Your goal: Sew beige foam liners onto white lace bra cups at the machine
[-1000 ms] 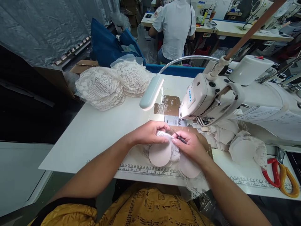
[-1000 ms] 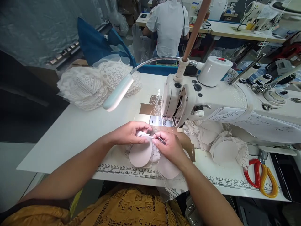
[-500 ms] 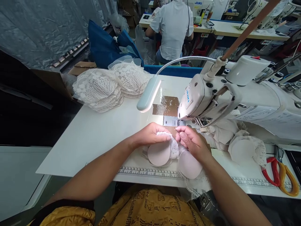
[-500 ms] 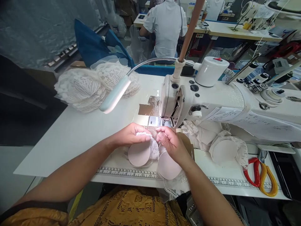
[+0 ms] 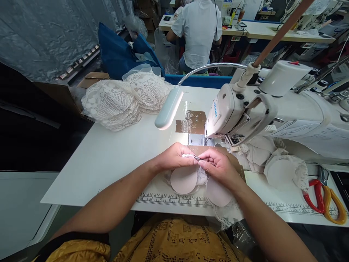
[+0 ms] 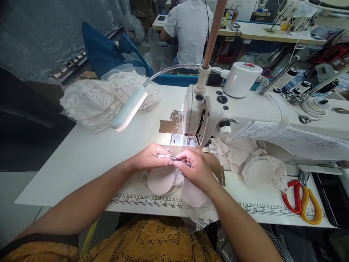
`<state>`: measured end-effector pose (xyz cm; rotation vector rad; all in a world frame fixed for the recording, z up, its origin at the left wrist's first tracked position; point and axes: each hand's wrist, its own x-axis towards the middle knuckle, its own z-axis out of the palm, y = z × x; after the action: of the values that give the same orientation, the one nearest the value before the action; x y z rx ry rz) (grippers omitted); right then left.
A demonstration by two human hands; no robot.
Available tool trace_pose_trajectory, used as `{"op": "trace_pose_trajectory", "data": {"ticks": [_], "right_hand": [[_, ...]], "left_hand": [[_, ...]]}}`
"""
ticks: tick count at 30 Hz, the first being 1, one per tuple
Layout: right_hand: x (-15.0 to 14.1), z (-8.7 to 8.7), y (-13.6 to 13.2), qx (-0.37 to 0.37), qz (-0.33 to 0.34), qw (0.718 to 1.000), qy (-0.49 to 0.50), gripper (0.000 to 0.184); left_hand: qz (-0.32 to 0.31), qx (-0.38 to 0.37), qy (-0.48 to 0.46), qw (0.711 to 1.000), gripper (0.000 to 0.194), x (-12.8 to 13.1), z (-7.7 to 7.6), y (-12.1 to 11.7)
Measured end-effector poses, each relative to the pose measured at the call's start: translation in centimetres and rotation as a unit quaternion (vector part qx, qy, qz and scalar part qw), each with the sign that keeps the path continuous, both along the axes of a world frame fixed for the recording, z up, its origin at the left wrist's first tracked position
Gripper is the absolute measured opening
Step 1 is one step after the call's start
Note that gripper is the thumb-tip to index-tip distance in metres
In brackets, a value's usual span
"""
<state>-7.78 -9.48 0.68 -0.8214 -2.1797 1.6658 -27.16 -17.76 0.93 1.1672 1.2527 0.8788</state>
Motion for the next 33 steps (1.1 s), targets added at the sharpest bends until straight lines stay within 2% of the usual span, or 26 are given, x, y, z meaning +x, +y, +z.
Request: {"op": "trace_pose_trajectory", "data": {"ticks": [8, 12, 15, 17, 19, 22, 25, 27, 29, 31, 33], "right_hand": [[0.0, 0.1, 0.3, -0.024, 0.021, 0.999, 0.004, 0.014], [-0.6, -0.2, 0.0, 0.046, 0.016, 0.999, -0.017, 0.011], [-0.4, 0.2, 0.1, 0.082, -0.008, 0.996, -0.021, 0.014], [0.6, 1.0, 0.5, 0.086, -0.009, 0.996, -0.038, 0.019], [2.4, 1.9, 1.0, 0.111, 0.0, 0.99, -0.085, 0.031], [5.9, 2.6, 1.7, 0.181, -0.006, 0.966, -0.183, 0.05], [8.6, 2.0, 1.5, 0.214, -0.016, 0.944, -0.25, 0.042], [9.5, 1.2, 1.0, 0.231, -0.014, 0.933, -0.274, 0.028], [9.6, 0.4, 0.5, 0.25, -0.025, 0.933, -0.257, 0.03], [9.2, 0.2, 0.1, 0.248, -0.054, 0.947, -0.195, 0.03], [8.1, 0.4, -0.4, 0.21, -0.08, 0.964, -0.139, 0.029]], "left_hand": [[-0.016, 0.004, 0.004, 1.0, 0.036, 0.1, -0.2, 0.0], [-0.017, 0.009, 0.023, 1.0, 0.042, 0.5, -0.2, 0.1], [-0.006, 0.001, 0.047, 0.999, 0.035, 0.7, 0.0, 0.1], [-0.008, -0.015, 0.067, 0.998, 0.03, 0.5, 0.5, 0.0], [-0.028, -0.031, 0.118, 0.992, 0.028, 0.1, 1.3, -0.4], [-0.047, -0.018, 0.267, 0.962, 0.023, -0.4, 2.5, -1.3], [-0.037, 0.005, 0.388, 0.921, 0.02, -0.4, 3.0, -2.9], [-0.025, 0.013, 0.407, 0.913, 0.02, -0.1, 2.8, -4.1], [-0.002, 0.038, 0.392, 0.919, 0.017, 0.2, 2.4, -5.4], [0.023, 0.064, 0.366, 0.928, 0.014, 0.3, 2.2, -6.9], [0.052, 0.06, 0.345, 0.935, 0.011, 0.1, 2.1, -8.5]]}}
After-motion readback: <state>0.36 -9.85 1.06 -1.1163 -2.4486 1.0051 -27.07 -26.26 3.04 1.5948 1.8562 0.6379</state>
